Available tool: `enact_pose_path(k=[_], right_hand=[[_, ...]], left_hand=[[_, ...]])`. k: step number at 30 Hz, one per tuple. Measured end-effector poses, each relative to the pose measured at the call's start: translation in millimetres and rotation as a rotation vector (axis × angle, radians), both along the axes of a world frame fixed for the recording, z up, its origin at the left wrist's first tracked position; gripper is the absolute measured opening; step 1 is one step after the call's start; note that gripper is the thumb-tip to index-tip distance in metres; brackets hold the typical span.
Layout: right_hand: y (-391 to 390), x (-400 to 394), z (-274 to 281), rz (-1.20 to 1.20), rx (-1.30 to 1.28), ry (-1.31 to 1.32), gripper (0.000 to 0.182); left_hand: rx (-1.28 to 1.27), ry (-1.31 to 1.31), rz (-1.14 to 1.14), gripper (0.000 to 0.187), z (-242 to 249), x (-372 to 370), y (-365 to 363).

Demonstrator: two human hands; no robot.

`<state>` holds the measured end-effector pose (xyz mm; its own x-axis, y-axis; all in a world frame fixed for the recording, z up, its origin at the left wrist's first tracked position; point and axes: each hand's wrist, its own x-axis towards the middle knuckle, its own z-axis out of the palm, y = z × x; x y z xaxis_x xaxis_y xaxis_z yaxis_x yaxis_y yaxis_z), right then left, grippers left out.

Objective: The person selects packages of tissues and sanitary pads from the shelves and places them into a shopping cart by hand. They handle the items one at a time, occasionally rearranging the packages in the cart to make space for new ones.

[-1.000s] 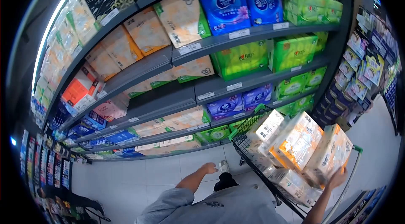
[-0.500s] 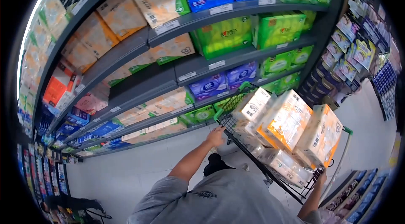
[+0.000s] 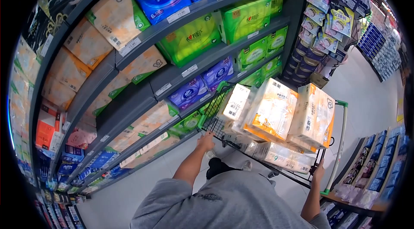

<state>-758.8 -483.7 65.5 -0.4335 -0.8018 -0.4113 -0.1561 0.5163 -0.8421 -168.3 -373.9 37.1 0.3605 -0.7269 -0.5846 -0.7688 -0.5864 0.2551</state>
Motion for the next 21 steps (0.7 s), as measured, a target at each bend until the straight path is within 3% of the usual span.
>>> enact_pose_path(k=[3,6,10,21], right_hand=[[-5,9,-1,0.002,-0.021,0.059,0.077],[-3,31,27,0.024,-0.019,0.36,0.072],[-5,35,28,0.031,0.025,0.446,0.07],[-29,51,38,0.128,-0.023,0.441,0.066]], left_hand=[[0.058,-0.061,0.0,0.059,17,-8,6],[-0.11,-0.31,-0.097,0.049,7,-16,22],[-0.136,-0.272,-0.153,0.038,2,-11,37],[0.046,-0.259,-0.13,0.05,2,-9,63]])
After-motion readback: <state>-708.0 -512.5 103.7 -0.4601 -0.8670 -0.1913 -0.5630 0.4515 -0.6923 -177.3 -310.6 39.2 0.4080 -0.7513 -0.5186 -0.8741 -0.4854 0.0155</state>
